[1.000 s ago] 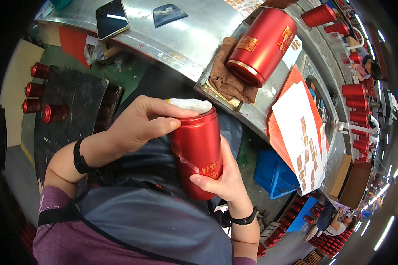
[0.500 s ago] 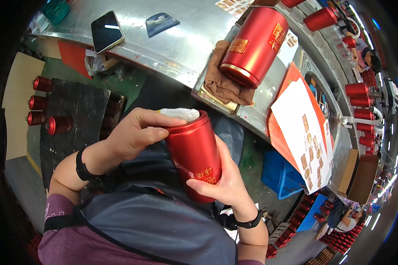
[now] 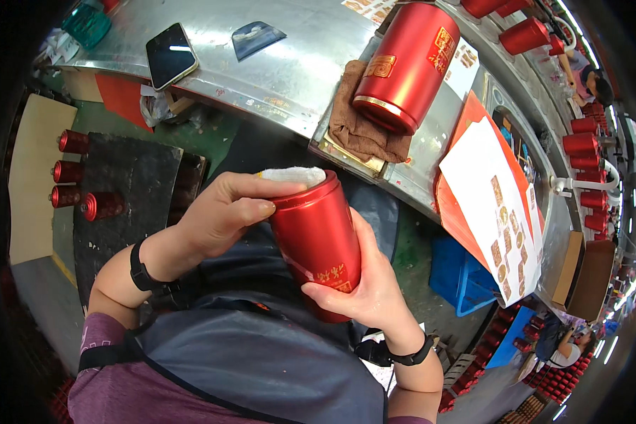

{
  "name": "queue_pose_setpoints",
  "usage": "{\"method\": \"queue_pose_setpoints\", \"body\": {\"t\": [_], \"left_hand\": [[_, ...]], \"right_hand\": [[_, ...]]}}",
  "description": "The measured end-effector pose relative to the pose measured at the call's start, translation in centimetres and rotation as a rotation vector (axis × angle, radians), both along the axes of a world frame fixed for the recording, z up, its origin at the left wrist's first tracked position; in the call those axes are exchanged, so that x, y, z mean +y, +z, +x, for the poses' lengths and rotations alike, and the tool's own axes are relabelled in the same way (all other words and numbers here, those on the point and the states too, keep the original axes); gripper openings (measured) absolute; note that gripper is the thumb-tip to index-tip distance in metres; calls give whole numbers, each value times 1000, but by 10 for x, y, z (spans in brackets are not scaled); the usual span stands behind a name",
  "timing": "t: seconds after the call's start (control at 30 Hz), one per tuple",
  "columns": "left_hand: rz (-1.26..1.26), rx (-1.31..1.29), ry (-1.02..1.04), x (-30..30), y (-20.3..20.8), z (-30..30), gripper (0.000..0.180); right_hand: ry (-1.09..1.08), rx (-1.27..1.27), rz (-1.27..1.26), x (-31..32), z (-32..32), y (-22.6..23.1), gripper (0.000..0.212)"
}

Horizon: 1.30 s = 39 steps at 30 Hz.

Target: Applying gold labels and decorative stickers to red metal tea canisters on an assembly line.

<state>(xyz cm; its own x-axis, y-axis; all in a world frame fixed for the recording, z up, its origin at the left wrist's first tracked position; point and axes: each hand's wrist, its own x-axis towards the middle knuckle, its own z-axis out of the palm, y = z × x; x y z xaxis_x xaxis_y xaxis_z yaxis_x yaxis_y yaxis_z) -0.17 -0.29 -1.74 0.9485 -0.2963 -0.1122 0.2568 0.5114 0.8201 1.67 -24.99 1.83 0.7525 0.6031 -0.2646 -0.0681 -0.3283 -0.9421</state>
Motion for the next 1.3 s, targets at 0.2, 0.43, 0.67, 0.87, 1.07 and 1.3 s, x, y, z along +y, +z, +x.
{"method": "queue_pose_setpoints", "body": {"t": [0.2, 0.43, 0.67, 0.87, 1.07, 1.3], "left_hand": [[23, -7, 9, -2, -1, -3, 36], [27, 43, -49, 6, -7, -6, 33], [91, 56, -24, 1, 11, -2, 43], [190, -4, -51, 3, 23, 8, 50], [480, -67, -304, 34, 34, 8, 70], [486, -31, -410, 40, 41, 6, 71]], "right_hand": [[28, 78, 70, -6, 3, -12, 103], [53, 64, 67, -7, 2, -11, 103], [30, -38, -87, 3, -1, 2, 102], [69, -160, -248, 9, -3, 16, 103], [177, -209, -270, 10, -2, 13, 101], [246, -159, -238, 6, 3, 9, 98]]}}
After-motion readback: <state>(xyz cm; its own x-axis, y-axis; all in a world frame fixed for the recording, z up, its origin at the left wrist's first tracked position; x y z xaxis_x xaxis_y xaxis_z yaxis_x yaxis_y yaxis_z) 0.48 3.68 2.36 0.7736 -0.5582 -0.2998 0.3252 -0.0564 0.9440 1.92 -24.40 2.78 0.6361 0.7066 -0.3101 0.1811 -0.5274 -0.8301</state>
